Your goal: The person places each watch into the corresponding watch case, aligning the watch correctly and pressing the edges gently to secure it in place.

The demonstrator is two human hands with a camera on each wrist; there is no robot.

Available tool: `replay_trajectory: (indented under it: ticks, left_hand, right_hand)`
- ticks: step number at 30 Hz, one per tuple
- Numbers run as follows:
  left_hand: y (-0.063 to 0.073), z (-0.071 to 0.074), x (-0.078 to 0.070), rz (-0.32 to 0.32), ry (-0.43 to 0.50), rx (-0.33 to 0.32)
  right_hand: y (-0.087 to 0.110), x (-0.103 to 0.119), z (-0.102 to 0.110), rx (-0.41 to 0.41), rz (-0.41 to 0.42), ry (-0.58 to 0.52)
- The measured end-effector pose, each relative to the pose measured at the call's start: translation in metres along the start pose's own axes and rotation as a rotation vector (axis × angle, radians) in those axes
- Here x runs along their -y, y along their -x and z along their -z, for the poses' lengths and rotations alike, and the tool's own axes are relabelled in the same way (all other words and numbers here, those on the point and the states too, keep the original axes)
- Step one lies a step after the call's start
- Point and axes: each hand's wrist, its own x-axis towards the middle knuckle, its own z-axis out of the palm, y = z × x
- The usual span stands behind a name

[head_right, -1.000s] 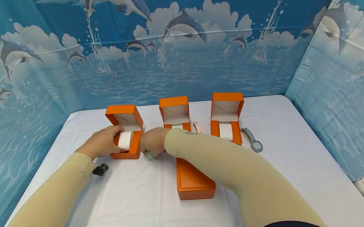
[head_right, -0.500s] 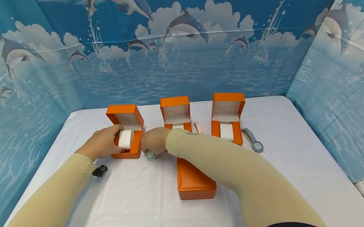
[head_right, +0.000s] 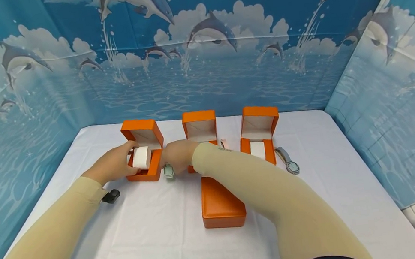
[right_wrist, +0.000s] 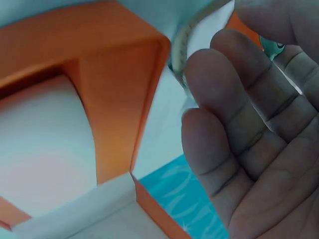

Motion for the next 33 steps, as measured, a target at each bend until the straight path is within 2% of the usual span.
replay_trajectory:
  ticks: [8,16,24,33]
  left_hand:
    - [0.011,0.004,-0.003,0.002,0.089,-0.028]
    - [0.016,0.006,-0.023,-0.12,0.207,-0.084]
    - [0.018,0.005,-0.048,-0.231,0.287,-0.099]
    - [0.013,0.0,-0.063,-0.275,0.281,-0.11]
  right_hand:
    - [0.02,-0.004,0.014,-0.05,-0.023,-0.076]
    - [0.045,-0.006,0.029,-0.098,-0.045,-0.12]
    - [0.063,-0.009,0.037,-0.166,-0.047,-0.104]
    - [0.078,-0.007,0.037,-0.218,-0.046,-0.104]
